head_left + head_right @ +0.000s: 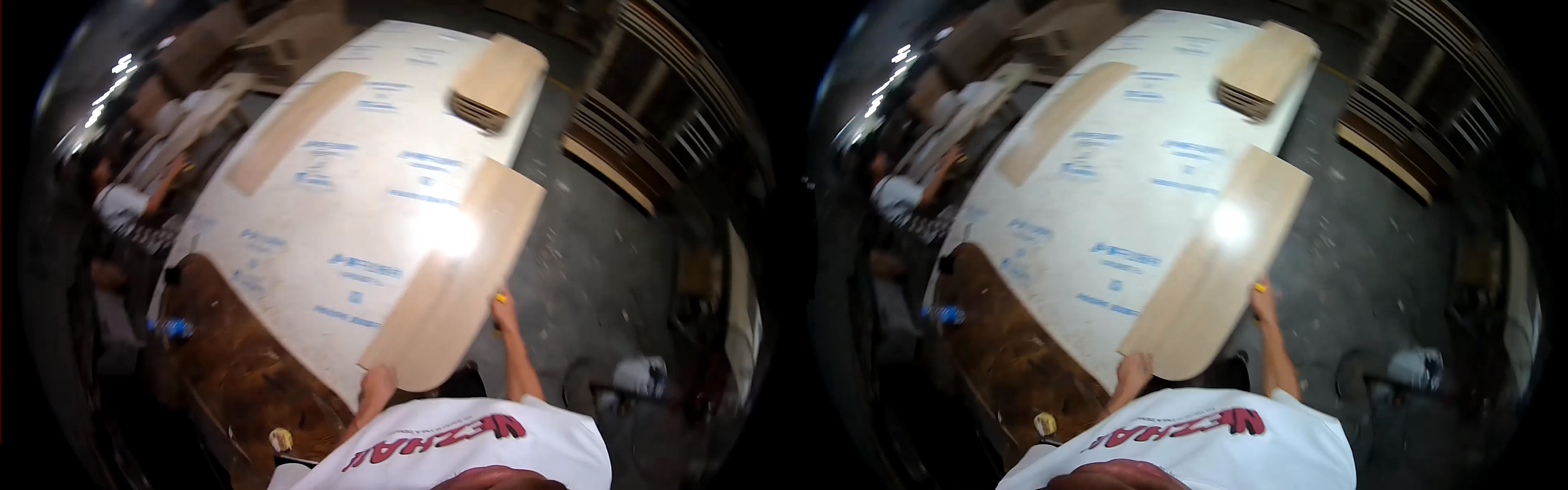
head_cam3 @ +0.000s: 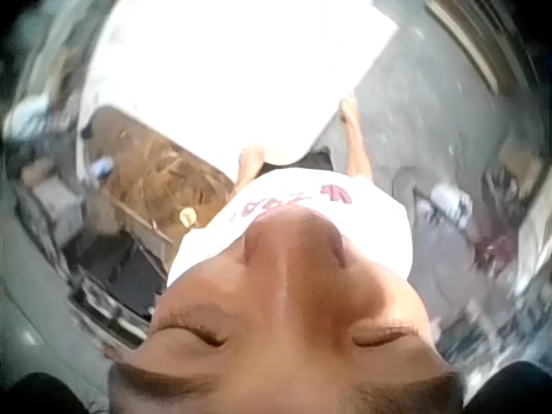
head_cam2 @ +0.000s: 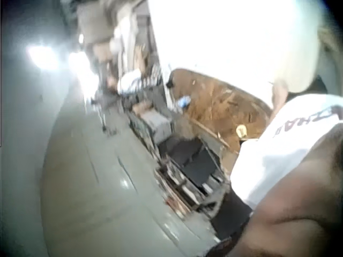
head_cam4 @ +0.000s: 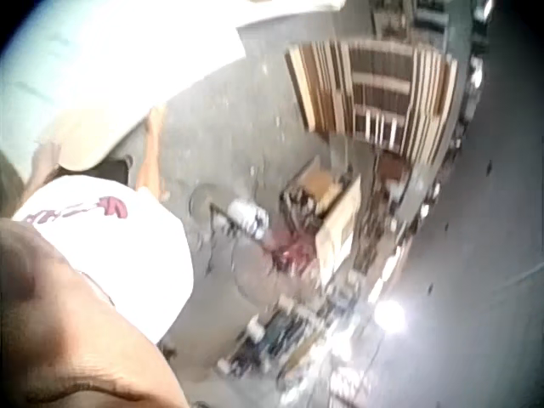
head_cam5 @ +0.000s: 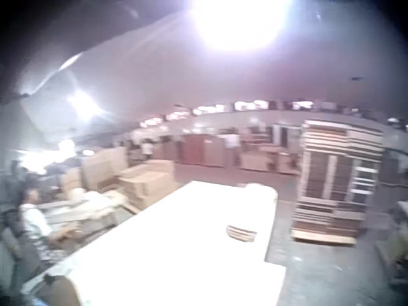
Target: The person sands the edges and surface of a curved wood board by hand, then uses a utility knife to trim excess material from the edge before continuing to sand it.
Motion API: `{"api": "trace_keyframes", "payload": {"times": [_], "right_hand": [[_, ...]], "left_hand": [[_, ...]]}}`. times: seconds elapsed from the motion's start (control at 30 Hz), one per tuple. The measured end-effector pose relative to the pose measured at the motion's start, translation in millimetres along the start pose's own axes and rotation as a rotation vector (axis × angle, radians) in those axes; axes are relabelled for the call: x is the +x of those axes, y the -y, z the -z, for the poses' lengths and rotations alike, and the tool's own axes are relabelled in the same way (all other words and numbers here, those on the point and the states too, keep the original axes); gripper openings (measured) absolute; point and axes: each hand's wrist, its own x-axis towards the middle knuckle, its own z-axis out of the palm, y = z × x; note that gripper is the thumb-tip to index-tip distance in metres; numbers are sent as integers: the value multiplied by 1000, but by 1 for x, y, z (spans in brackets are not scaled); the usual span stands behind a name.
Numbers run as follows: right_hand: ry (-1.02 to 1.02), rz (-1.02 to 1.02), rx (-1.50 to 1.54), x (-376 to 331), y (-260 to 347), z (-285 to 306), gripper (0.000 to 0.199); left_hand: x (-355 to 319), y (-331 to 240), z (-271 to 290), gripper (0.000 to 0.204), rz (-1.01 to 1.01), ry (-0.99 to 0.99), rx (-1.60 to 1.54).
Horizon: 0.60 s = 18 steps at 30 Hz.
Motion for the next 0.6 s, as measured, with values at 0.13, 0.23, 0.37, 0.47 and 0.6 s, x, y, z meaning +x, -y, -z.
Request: {"api": "trace_keyframes", "payload": {"times": [0.13,0.23,0.37,0.47,0.6], "right_hand": [[-58,288,-179,2,2,1,62],[188,-184,100,11,31,13,66],[150,-525,531,106,1,61,61],[256,-422,960,211,-42,91,49],[111,-172,875,299,17,90,26]], "left_hand": [[100,-88,-1,35,-311,-159,49],[194,-104,6,46,-463,-130,103],[263,-126,-27,56,-234,-308,283],[277,-148,-44,59,-135,-255,306],[273,-146,-29,60,-63,-244,277]]}}
